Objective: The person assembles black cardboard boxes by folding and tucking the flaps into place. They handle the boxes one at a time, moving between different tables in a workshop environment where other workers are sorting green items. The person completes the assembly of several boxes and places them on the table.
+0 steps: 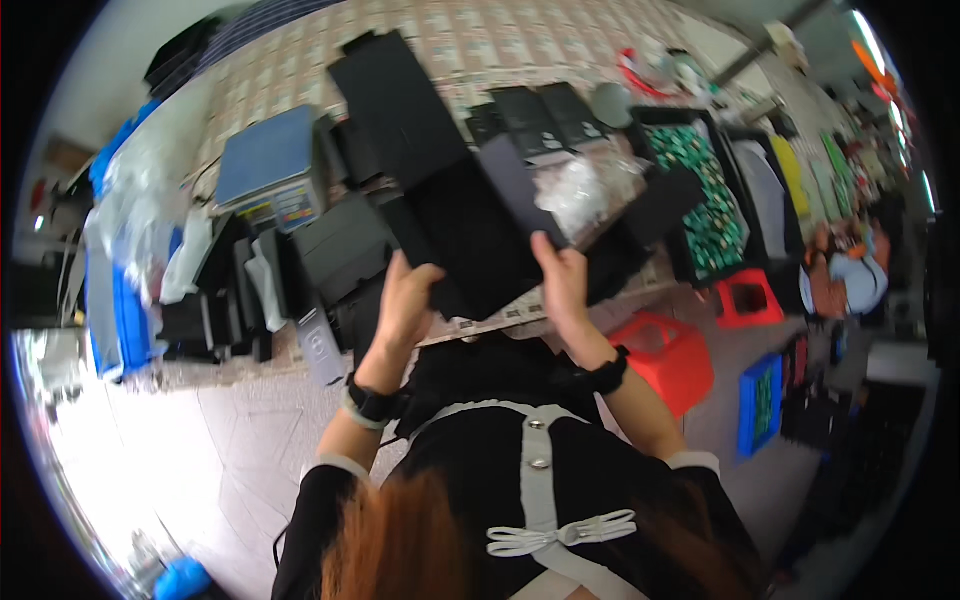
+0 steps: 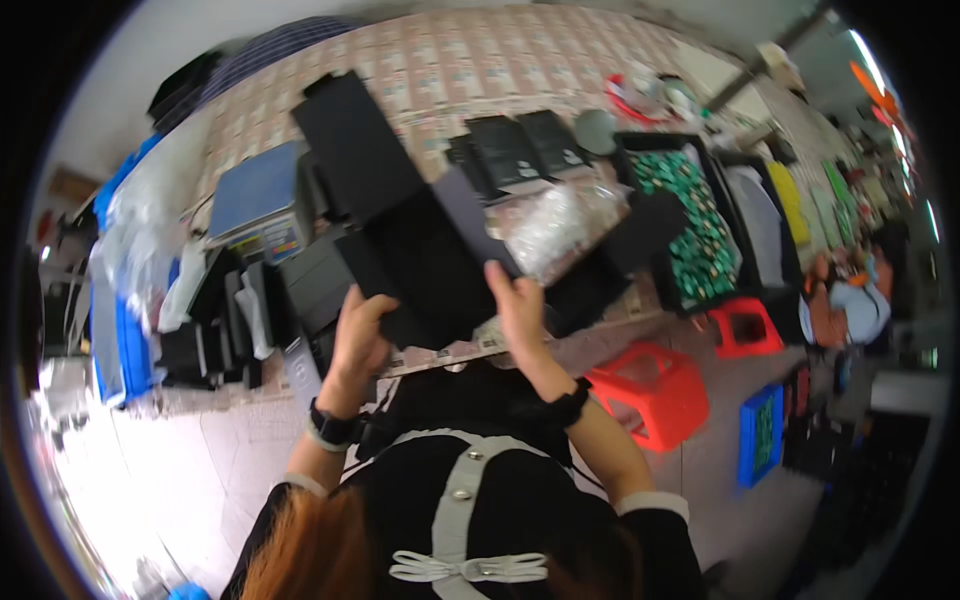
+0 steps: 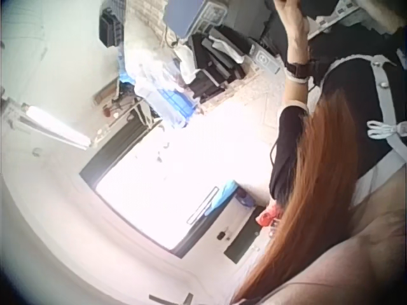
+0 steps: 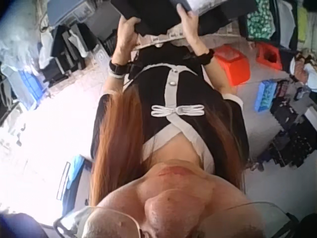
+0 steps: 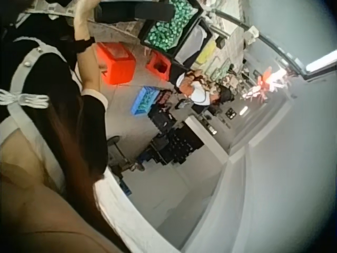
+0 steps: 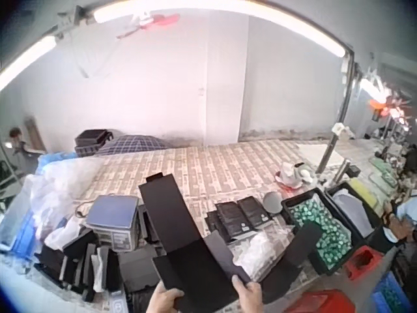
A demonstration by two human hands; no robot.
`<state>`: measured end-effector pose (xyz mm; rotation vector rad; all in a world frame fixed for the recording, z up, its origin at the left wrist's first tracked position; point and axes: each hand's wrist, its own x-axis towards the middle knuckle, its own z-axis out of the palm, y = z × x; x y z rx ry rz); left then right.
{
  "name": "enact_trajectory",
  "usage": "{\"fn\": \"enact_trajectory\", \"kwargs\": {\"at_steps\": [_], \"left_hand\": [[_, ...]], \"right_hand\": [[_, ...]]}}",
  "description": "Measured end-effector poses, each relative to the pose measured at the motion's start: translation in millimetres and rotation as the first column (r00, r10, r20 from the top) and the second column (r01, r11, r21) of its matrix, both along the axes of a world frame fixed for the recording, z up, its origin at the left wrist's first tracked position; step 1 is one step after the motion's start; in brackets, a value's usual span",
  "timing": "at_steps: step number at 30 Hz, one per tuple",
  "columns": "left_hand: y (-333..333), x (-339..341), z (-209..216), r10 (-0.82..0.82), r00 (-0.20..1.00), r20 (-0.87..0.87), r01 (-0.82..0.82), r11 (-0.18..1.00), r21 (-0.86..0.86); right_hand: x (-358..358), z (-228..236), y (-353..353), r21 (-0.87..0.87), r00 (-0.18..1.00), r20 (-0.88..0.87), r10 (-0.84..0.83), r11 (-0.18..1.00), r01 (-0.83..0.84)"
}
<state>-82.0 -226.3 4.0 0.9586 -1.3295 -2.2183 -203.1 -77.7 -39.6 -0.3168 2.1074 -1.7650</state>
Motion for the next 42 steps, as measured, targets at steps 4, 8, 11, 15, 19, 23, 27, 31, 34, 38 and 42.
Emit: {"fn": "enact_trajectory", "kwargs": {"at_steps": [4, 8, 11, 15, 19, 23, 27, 31, 34, 38, 42], "left_hand": [[-14, 15, -19, 0.133, 0.989, -0.066, -0.123, 0.983, 0.135], [-33, 22, -22, 0.186, 0.982, -0.024, -0.182, 0.975, 0.128], [-36, 22, -27, 0.203, 0.979, -0.013, -0.201, 0.977, 0.073], [-16, -1, -5, 0.219, 0.967, 0.132, -0.232, 0.968, 0.099], [8, -23, -2, -0.015, 0.998, -0.059, 0.025, 0.984, 0.175], [47, -40, 25, -0.19, 0.981, -0.035, 0.193, 0.966, 0.17], [96, -40, 43, -0.286, 0.955, -0.083, 0.297, 0.939, 0.175], [149, -24, 49, -0.259, 0.966, -0.009, 0.259, 0.966, -0.003], [187, -8, 44, -0.297, 0.949, -0.109, 0.301, 0.954, 0.021], [248, 13, 33, -0.444, 0.878, -0.18, 0.457, 0.889, 0.033], [319, 25, 23, -0.585, 0.803, -0.113, 0.592, 0.805, 0.037]], "right_hand": [[14, 23, -23, -0.059, 0.901, -0.39, 0.19, 0.971, -0.23], [18, 24, 4, 0.098, 0.691, -0.488, 0.533, 0.821, -0.563], [7, -6, 49, 0.212, 0.814, -0.563, 0.142, 0.977, -0.023], [-3, -81, 89, 0.812, 0.832, -0.448, 0.328, 0.54, 0.224], [-7, -112, 110, 0.769, 0.826, -0.501, 0.259, 0.57, 0.288], [6, -63, 140, 0.566, 0.774, -0.627, 0.082, 0.731, 0.381], [42, -33, 197, 0.456, 0.741, -0.672, 0.004, 0.79, 0.409], [96, -1, 263, 0.474, 0.617, -0.781, 0.097, 0.737, 0.483], [145, 15, 321, 0.439, 0.557, -0.826, 0.085, 0.717, 0.541], [209, 31, 393, 0.402, 0.486, -0.871, 0.075, 0.678, 0.616], [265, 45, 458, 0.404, 0.457, -0.887, 0.063, 0.586, 0.703]]}}
